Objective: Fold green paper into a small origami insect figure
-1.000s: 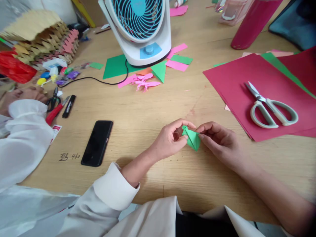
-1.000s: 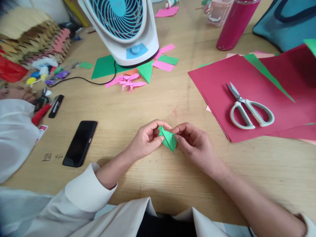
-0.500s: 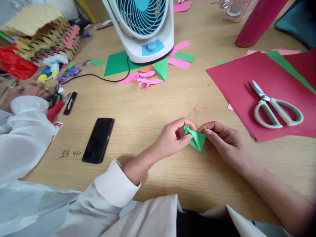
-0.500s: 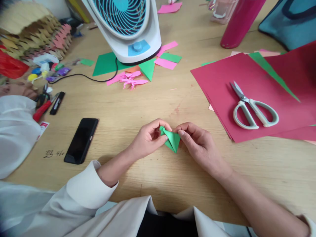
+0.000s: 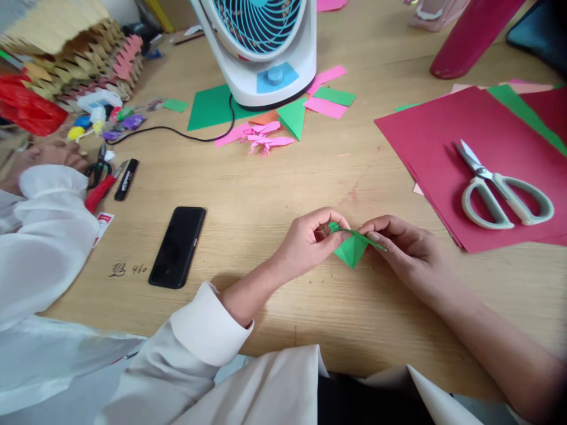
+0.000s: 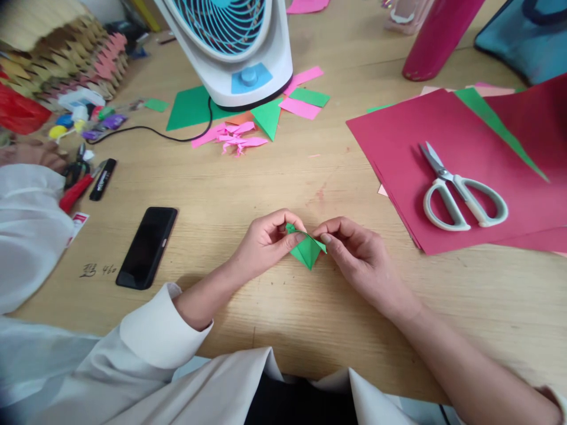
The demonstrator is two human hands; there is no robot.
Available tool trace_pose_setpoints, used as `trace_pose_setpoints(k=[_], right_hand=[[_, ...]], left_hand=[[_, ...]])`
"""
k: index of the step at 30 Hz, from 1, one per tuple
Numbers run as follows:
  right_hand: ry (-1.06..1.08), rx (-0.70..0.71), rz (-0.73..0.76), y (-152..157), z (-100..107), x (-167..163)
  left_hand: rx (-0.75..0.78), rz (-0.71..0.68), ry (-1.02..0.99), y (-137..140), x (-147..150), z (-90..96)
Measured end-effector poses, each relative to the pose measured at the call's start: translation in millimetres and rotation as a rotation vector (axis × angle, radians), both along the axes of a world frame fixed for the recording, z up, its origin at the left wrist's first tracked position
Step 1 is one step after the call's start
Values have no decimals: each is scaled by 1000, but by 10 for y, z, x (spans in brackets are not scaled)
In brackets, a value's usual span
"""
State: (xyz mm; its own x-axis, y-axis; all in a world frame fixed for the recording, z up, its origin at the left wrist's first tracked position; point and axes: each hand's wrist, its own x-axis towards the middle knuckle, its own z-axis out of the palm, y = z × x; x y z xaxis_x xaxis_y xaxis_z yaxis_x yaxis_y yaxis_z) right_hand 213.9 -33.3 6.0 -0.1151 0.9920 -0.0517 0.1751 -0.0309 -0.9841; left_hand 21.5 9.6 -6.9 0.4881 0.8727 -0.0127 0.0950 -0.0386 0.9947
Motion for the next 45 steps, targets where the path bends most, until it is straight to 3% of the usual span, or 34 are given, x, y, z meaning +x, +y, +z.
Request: trace_pose_setpoints(k=[11, 27, 45], right_hand=[[188, -26, 149, -24, -113, 19], [61, 116, 261, -2, -99, 54], [82, 37, 315, 24, -55, 78]], left_hand=[[-157, -4, -107, 15, 8, 5], [-96, -137, -86, 37, -30, 73], [-120, -239, -37, 31, -44, 99]])
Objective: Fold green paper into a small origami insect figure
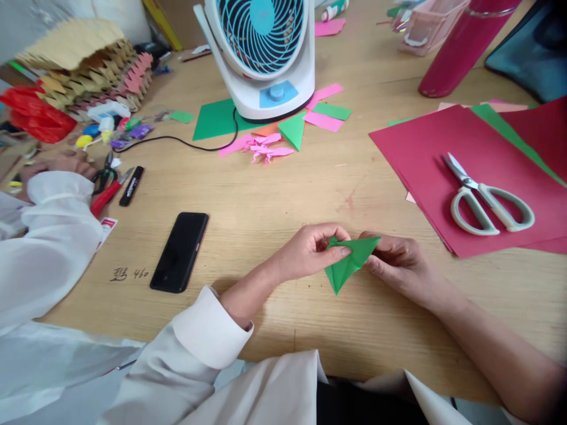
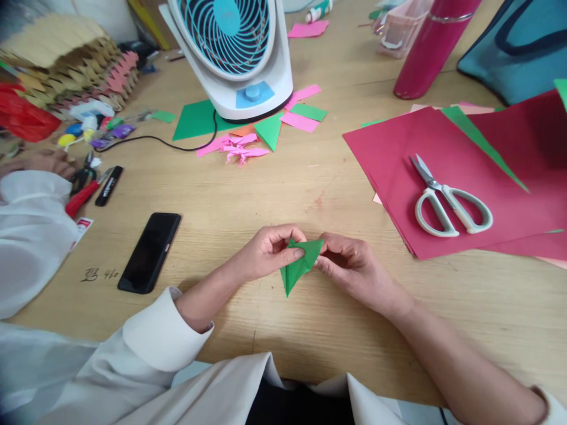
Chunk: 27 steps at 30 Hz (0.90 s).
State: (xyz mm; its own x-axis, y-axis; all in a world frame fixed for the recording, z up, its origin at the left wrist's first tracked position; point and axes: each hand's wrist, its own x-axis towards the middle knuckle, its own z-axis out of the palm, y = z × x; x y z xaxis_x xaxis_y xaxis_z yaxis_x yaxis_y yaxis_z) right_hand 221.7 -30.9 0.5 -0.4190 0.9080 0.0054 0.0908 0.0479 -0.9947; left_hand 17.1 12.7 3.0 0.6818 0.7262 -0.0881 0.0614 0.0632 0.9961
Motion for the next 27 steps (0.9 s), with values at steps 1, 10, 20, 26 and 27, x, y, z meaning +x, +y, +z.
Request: trace_pose_setpoints(k=[1, 10, 20, 26, 27], right_hand=[[3, -2, 2, 1, 7, -5], [-52, 14, -22, -23, -47, -5], [63, 147, -164, -67, -123, -42], [-168, 528, -128, -30, -81, 25], [-199, 580, -110, -23, -62, 35]], left_hand=[[1, 1, -2, -1, 1, 1], [40, 17, 93, -23, 12, -27], [15, 109, 90, -38, 21, -12], [-94, 142, 61, -56, 27, -3], [-137, 134, 35, -61, 34, 3]])
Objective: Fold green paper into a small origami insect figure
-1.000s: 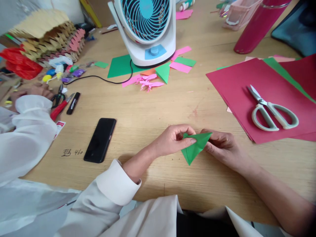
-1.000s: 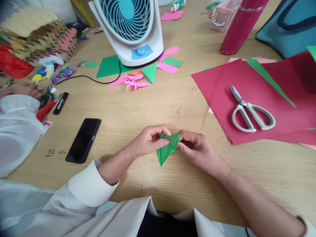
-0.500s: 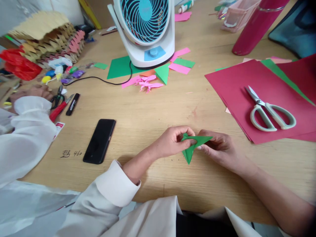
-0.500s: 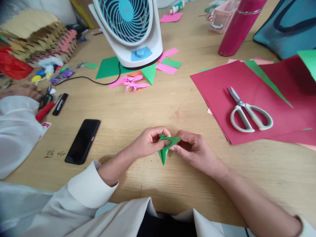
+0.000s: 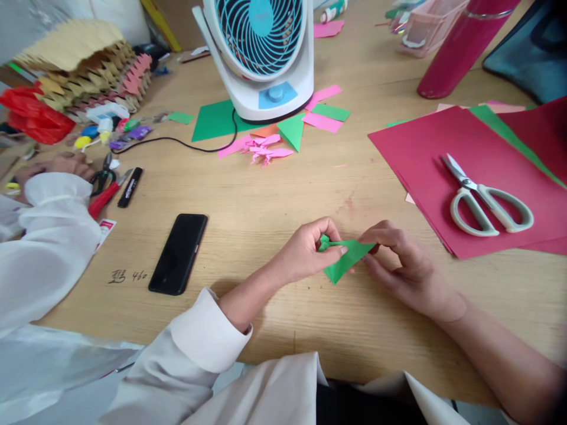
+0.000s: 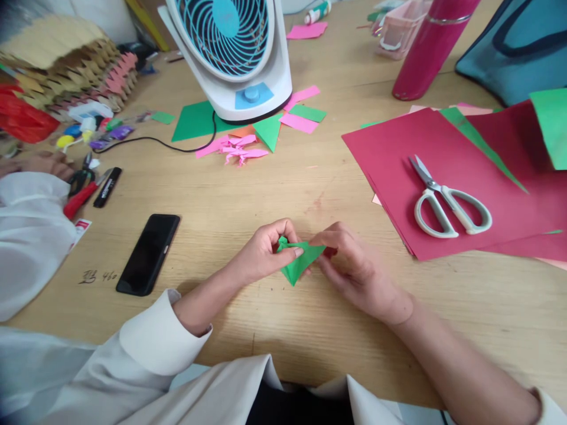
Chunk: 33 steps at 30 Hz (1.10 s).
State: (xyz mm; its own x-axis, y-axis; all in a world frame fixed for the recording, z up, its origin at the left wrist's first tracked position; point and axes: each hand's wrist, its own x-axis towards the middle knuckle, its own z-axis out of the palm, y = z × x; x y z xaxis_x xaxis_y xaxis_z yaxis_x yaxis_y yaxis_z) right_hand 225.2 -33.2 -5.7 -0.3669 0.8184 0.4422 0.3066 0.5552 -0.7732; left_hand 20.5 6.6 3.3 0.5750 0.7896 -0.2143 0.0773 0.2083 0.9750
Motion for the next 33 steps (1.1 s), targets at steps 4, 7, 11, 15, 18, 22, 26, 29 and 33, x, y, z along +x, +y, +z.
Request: trace_pose_setpoints(k=[4, 7, 11, 15, 18, 22, 26, 29, 33], right_hand=[[-84, 37, -5, 8, 52, 12], [-95, -56, -68, 6, 50, 11], [-118, -223, -204, 18, 48, 18], [-100, -310, -222, 40, 98, 18], [-123, -302, -176, 41, 141, 17], [-131, -284, -183, 33, 133, 18], [-242, -187, -149, 37, 70, 14], [-348, -110, -128, 44, 54, 12], [-438, -37, -113, 50, 65, 23]], left_hand=[[-32, 7, 21, -13, 21, 12], [28, 40, 71, -17, 21, -6], [120, 112, 111, -26, 16, -24], [290, 124, 220, -32, 12, -13], [407, 110, 301, -32, 7, -12], [484, 79, 344, -42, 2, -16], [573, 14, 362, -69, -2, -6], [646, -20, 361, -81, -2, -2], [706, -51, 343, -75, 5, 2]])
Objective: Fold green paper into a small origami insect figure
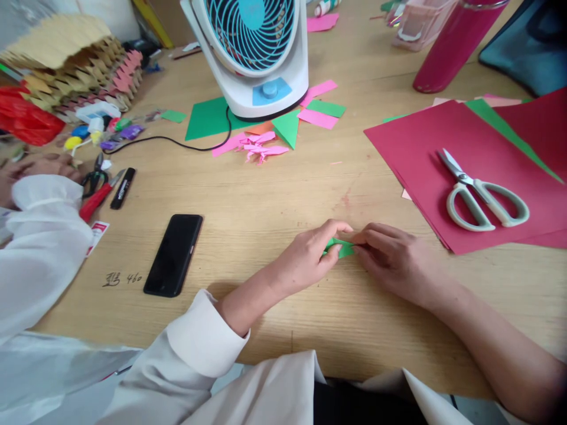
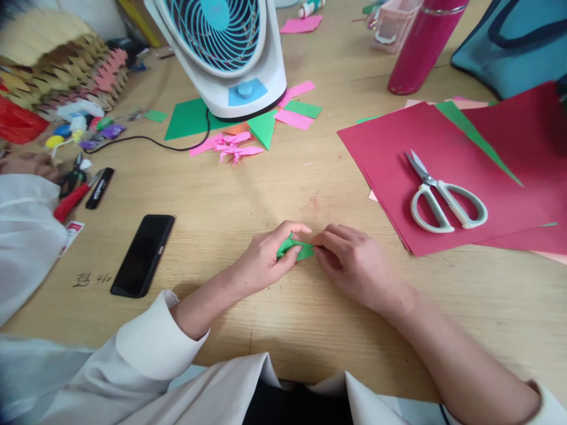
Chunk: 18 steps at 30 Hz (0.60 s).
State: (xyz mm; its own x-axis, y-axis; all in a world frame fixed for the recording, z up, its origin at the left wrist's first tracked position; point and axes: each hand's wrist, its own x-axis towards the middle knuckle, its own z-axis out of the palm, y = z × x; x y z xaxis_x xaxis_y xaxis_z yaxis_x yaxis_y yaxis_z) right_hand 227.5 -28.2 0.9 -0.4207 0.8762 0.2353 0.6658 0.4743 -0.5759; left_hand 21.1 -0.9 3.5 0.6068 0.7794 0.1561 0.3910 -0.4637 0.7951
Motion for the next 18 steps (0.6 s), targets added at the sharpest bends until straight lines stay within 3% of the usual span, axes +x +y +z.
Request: trace_pose_setpoints(k=[6, 11, 15, 18], right_hand=[[-135, 101, 39, 4, -49, 43], [-137, 91, 16, 12, -32, 75], [56, 9, -63, 20, 63, 105], [148, -43, -18, 20, 107, 126]], left_hand=[[31, -23, -2, 5, 15, 14], [17, 17, 0, 0, 15, 11], [-127, 98, -16, 9, 13, 22], [-333, 158, -109, 17, 16, 19]])
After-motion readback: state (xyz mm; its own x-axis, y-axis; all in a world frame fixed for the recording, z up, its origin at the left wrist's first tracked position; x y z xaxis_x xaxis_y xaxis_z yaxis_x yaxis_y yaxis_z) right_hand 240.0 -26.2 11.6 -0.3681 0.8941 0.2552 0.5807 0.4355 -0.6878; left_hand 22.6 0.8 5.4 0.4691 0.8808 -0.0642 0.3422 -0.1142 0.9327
